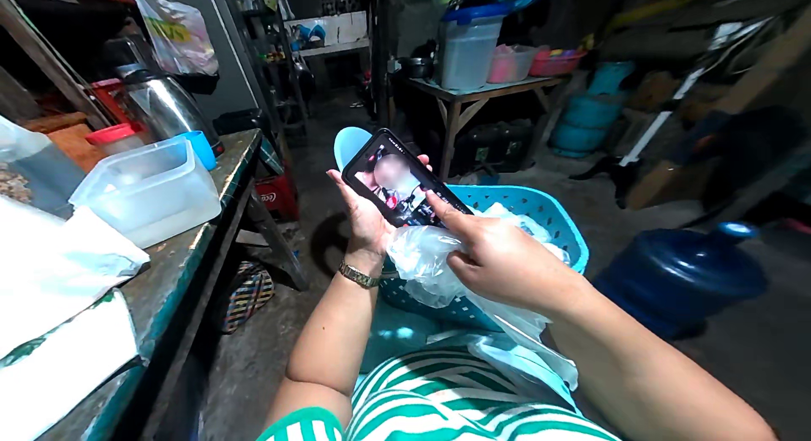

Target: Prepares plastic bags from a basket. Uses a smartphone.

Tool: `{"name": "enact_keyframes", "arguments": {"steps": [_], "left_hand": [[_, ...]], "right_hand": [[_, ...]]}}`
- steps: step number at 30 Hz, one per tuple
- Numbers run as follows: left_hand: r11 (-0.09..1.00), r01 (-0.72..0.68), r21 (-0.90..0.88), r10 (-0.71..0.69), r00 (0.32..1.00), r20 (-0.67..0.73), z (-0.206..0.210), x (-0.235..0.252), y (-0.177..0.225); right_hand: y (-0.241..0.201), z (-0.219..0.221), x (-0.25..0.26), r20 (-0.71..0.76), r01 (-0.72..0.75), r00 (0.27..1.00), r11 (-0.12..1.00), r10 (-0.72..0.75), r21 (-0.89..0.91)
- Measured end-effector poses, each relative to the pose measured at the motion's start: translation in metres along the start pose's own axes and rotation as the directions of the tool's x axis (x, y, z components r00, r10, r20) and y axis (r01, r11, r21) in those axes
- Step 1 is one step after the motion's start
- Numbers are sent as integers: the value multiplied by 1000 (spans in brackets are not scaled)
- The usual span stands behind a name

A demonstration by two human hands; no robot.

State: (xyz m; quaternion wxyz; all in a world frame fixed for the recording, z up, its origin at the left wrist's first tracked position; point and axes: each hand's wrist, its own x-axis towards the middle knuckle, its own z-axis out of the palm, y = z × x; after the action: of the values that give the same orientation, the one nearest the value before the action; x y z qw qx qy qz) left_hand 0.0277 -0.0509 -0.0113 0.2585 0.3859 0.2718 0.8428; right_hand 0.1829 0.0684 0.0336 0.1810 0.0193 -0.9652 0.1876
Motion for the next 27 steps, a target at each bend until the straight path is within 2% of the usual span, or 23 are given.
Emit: {"name": "enact_keyframes", "arguments": {"steps": [3,8,11,14,18,20,22,25,27], "left_hand": [[997,-36,71,44,993,-107,4,0,0],[992,-103,67,112,983,-147,17,-2,-1],[998,-62,11,62,996,-67,3,-4,-9],[998,-68,13,69,991,-113,5,1,-10],[997,-81,0,80,984,-157,16,-2,-2],[995,-99,-6,96,977,-193,23,1,2],[994,-111,-23,107,983,-150,21,2,2],[989,-79,-123,68,994,-89,16,3,2],[992,-65,-112,53,993,-108,16,3,5]], "right_hand": [[-1,-1,2,12,-49,999,999,49,13],[-1,-1,11,-4,-93,996,996,93,-6],[3,5,11,65,-44,997,993,37,113],[6,6,9,51,15,998,981,-25,191],[4,-3,8,-36,-52,998,993,56,106],[4,-4,6,-30,-114,993,991,116,66],[4,0,2,21,-148,989,987,147,63],[10,7,-10,115,-60,992,989,45,135],[12,9,-16,112,-15,994,984,-5,176]]}}
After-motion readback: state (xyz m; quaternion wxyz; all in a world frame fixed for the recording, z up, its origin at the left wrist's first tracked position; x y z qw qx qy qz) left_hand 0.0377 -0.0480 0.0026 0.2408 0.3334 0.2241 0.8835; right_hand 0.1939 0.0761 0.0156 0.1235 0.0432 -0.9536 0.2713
